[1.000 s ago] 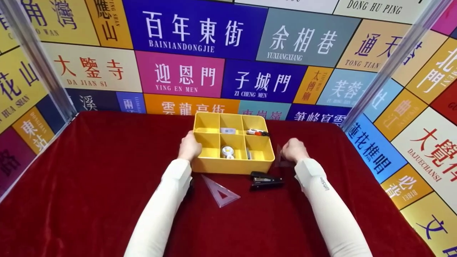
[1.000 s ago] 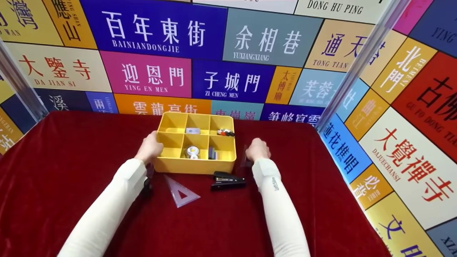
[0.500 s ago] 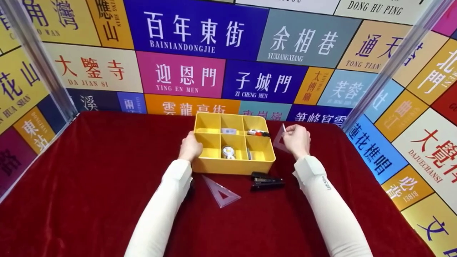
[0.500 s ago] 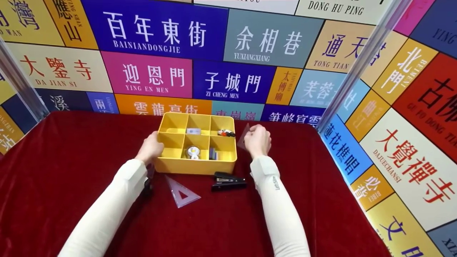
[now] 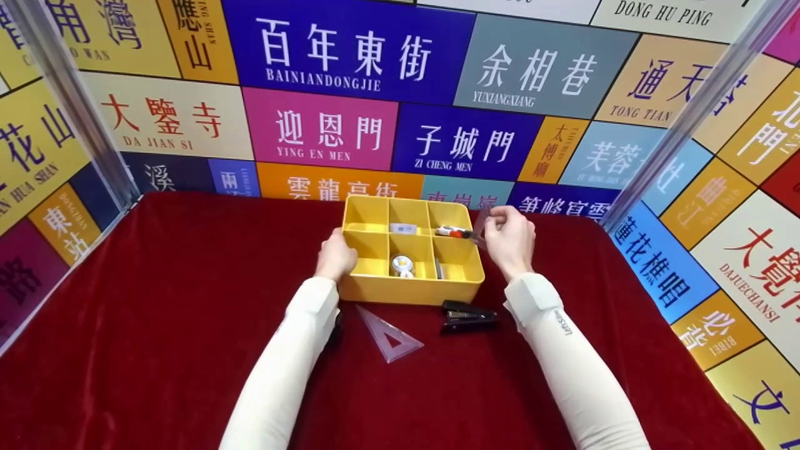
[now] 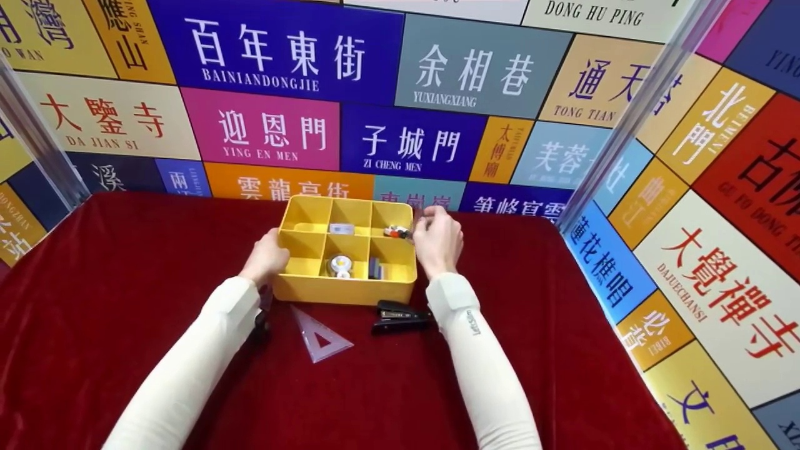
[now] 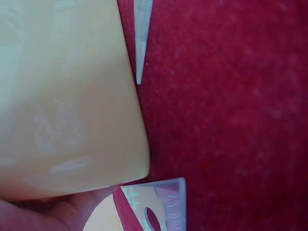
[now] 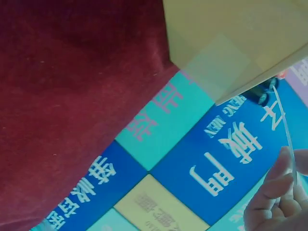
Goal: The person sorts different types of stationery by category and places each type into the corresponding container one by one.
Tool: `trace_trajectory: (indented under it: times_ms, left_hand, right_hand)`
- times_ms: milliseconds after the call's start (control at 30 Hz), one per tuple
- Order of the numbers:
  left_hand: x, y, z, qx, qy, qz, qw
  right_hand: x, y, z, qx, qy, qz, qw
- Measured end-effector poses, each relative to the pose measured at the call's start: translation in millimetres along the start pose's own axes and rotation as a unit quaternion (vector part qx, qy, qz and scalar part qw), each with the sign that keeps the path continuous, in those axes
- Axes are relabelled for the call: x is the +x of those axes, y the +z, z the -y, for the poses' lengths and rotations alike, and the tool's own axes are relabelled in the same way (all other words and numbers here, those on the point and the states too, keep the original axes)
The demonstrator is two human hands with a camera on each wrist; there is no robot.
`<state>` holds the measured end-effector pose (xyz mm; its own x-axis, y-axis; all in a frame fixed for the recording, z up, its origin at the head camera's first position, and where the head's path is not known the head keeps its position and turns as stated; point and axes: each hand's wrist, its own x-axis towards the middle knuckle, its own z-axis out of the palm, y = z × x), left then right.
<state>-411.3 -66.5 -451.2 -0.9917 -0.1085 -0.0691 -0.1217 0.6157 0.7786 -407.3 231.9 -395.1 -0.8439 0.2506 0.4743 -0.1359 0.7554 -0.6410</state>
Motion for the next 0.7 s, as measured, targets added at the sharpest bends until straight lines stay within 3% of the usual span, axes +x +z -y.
trace_trajectory:
  times_ms: [100,233,433,567,700]
  left_hand:
    - [-0.1,-0.2,0.2,-0.001,-0.003,0.002,1.0]
    - [-0.1,0.4,0.9,-0.004,-0.005,0.003,1.0]
    - [-0.2,1.7,2.1,-0.005,-0.003,0.002,1.0]
    - [-0.4,1.7,1.6,-0.001,-0.002,0.001,1.0]
    - [-0.3,1.7,0.0,-0.002,-0.002,0.003,1.0]
  right_hand:
    - [-2.8,3.9,11.5,0.034,-0.01,0.026,0.999]
    - [-8.6,15.2,27.8,0.079,-0.006,0.096,0.9923]
    - [-26.3,41.6,53.7,0.17,0.047,0.202,0.9634]
    - [-36.1,59.4,68.6,0.206,0.066,0.233,0.9479]
    - [-42.4,72.1,77.5,0.21,0.052,0.237,0.9469]
